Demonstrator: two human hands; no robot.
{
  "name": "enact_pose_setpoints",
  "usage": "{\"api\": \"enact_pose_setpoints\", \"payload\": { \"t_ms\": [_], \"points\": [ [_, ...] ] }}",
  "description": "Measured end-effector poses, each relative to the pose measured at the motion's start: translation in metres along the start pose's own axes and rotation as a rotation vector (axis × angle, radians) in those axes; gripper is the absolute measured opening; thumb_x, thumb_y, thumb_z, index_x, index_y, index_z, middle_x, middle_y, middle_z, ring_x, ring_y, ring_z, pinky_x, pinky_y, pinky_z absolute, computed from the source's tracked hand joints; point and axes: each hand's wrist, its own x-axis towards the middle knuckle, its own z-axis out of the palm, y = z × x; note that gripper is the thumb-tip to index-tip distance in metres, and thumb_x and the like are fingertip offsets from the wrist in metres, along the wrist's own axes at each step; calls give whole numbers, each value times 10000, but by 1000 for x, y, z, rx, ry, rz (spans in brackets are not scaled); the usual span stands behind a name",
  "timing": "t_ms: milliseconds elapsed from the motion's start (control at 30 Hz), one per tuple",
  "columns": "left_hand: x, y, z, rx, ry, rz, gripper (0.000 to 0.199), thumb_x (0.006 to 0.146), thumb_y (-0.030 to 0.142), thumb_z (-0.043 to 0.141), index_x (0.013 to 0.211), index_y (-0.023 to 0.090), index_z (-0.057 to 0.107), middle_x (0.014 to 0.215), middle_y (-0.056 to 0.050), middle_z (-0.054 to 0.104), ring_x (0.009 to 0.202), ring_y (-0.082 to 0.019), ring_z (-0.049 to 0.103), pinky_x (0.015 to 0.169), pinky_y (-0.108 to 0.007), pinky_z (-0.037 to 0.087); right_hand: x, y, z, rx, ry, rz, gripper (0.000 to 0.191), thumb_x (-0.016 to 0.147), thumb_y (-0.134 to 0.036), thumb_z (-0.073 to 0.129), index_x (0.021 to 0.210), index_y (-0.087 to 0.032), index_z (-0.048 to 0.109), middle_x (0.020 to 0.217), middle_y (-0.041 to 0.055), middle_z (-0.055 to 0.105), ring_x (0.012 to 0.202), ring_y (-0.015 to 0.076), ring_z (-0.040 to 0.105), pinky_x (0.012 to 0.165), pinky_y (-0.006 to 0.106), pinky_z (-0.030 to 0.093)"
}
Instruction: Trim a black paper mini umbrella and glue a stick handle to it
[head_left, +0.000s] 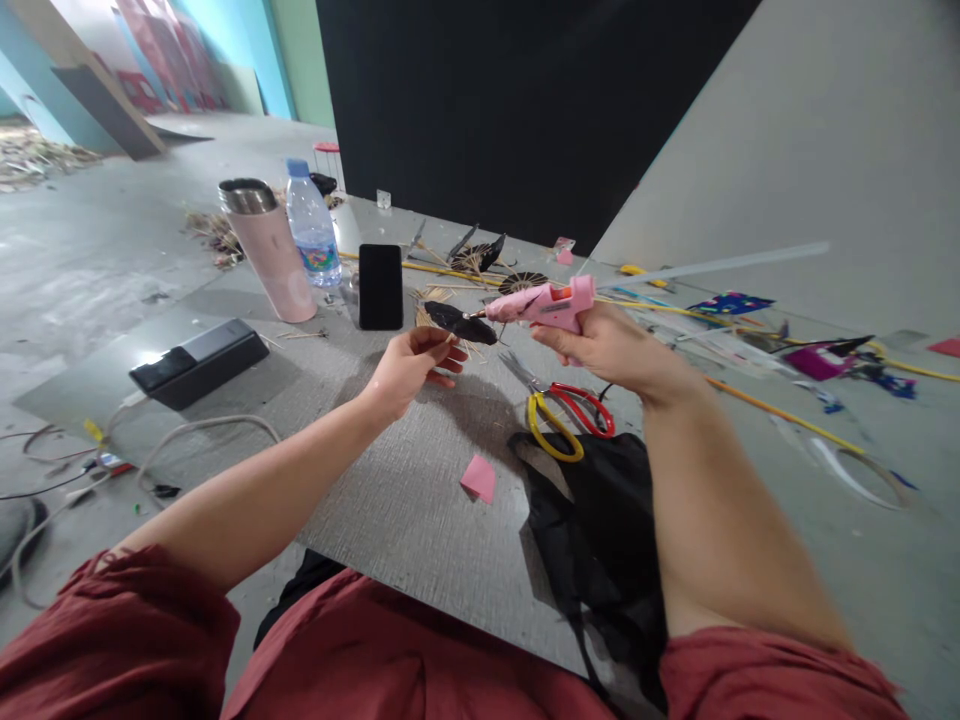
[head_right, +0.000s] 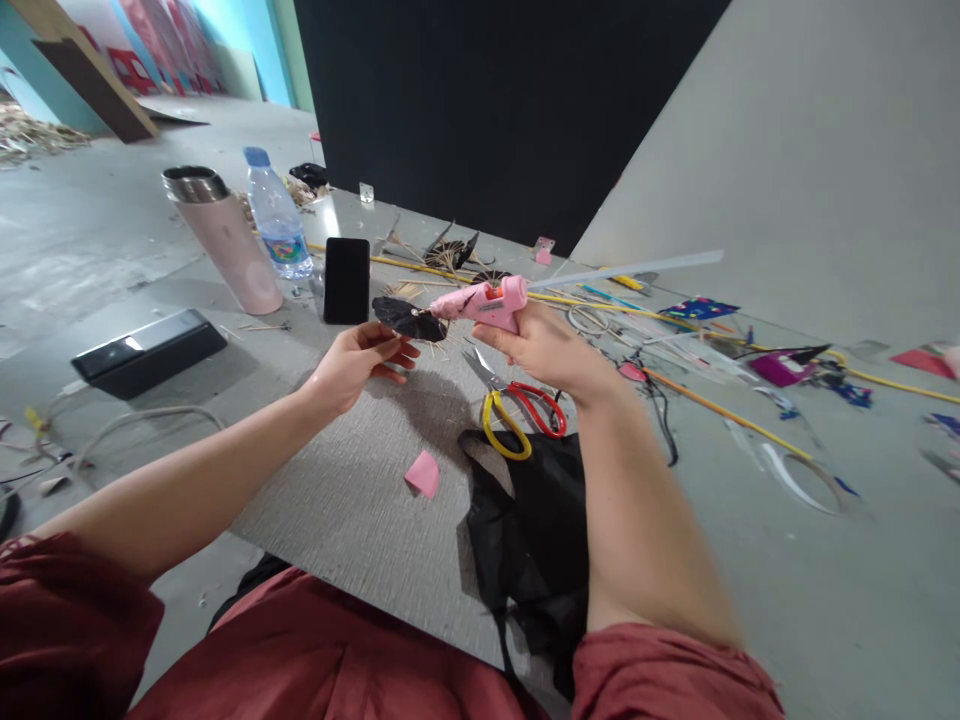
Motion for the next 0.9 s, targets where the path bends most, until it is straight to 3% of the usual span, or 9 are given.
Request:
{"api": "enact_pose_setpoints", "payload": {
  "t_ms": [367, 900],
  "points": [
    [1, -2, -1, 10, 2, -3, 53, 880, 151, 676, 844, 145, 638, 785, -62, 729, 688, -143, 684, 572, -249, 543, -1, -12, -5, 13, -32, 49, 353, 958, -544, 596, 1099, -237, 700, 993, 79, 720, 878, 245, 629, 725, 389, 511],
    [0, -1, -1, 10, -8, 1, 66, 898, 118, 640, 844, 134, 673, 789, -68, 721, 672, -140, 679, 569, -250, 542, -2, -12, -6, 11, -12, 43, 397, 954, -561, 597, 1180, -244, 677, 1016, 79, 707, 854, 223, 610, 692, 380, 479]
  ]
}}
